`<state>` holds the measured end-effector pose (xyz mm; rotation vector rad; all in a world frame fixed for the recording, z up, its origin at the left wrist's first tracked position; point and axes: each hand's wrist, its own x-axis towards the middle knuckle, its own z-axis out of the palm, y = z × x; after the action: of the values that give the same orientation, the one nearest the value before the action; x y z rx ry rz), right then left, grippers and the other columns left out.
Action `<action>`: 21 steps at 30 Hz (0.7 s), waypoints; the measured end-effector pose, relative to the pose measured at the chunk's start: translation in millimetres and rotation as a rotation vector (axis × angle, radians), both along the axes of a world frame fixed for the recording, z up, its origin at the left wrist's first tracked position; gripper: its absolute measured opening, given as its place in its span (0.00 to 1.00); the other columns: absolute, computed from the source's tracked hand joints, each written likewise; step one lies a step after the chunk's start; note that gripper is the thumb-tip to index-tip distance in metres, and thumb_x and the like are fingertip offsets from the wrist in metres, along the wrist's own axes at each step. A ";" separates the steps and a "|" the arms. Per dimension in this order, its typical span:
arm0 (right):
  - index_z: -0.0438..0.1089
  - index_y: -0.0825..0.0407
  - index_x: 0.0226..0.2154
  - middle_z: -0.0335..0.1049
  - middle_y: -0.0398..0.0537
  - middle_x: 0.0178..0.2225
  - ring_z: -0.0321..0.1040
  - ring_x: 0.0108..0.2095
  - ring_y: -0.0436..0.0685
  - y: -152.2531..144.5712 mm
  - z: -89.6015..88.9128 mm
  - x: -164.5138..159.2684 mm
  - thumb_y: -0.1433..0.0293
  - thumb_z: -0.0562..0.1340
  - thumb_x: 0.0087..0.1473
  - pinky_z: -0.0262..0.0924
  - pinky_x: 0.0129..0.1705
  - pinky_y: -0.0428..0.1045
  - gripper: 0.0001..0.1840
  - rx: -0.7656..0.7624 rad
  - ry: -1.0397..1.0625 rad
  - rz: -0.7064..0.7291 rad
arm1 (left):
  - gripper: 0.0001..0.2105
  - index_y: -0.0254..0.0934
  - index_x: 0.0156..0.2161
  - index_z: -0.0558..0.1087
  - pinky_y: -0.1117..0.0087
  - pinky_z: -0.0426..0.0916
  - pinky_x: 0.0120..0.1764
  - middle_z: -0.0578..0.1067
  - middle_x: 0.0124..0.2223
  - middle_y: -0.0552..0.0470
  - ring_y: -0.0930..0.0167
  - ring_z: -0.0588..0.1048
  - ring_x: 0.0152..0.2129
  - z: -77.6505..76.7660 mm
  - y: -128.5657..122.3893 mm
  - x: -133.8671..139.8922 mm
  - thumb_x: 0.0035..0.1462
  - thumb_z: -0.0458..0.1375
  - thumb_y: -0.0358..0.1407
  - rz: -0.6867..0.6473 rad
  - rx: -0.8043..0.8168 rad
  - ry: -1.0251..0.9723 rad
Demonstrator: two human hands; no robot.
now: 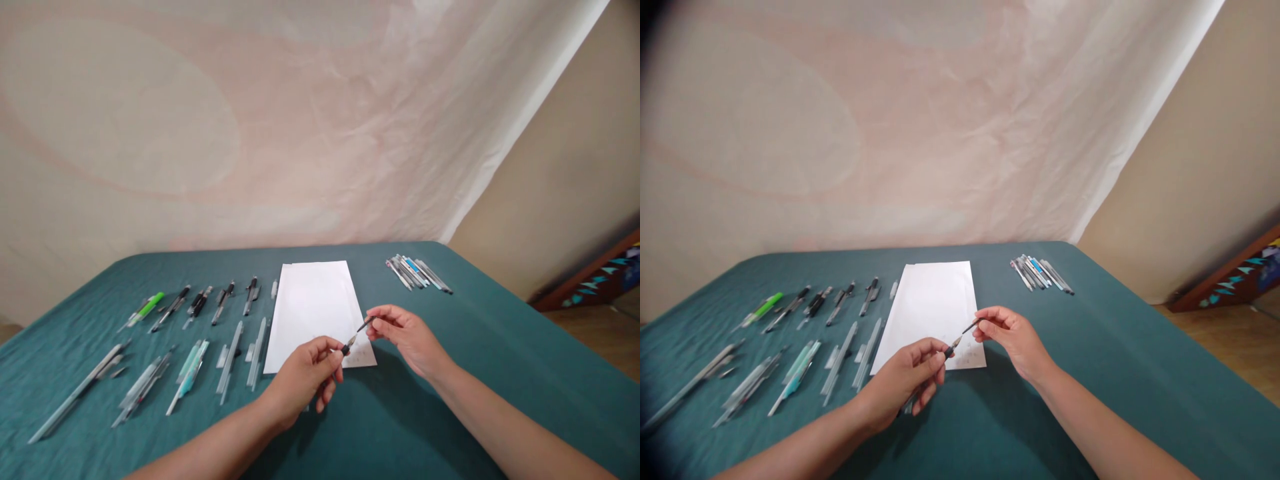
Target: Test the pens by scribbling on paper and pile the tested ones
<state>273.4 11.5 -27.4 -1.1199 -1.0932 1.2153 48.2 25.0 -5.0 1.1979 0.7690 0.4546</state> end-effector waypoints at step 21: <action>0.70 0.53 0.36 0.72 0.42 0.27 0.69 0.28 0.51 -17.3 13.8 -20.0 0.64 0.61 0.52 0.62 0.34 0.47 0.10 0.021 -0.426 0.195 | 0.10 0.41 0.41 0.72 0.74 0.61 0.33 0.74 0.34 0.52 0.72 0.70 0.28 12.2 4.7 -11.9 0.57 0.51 0.37 -0.037 0.716 0.385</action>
<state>253.4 -5.8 -13.7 -1.3146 -1.5637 1.1364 36.3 29.7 7.2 2.0044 0.9439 0.4919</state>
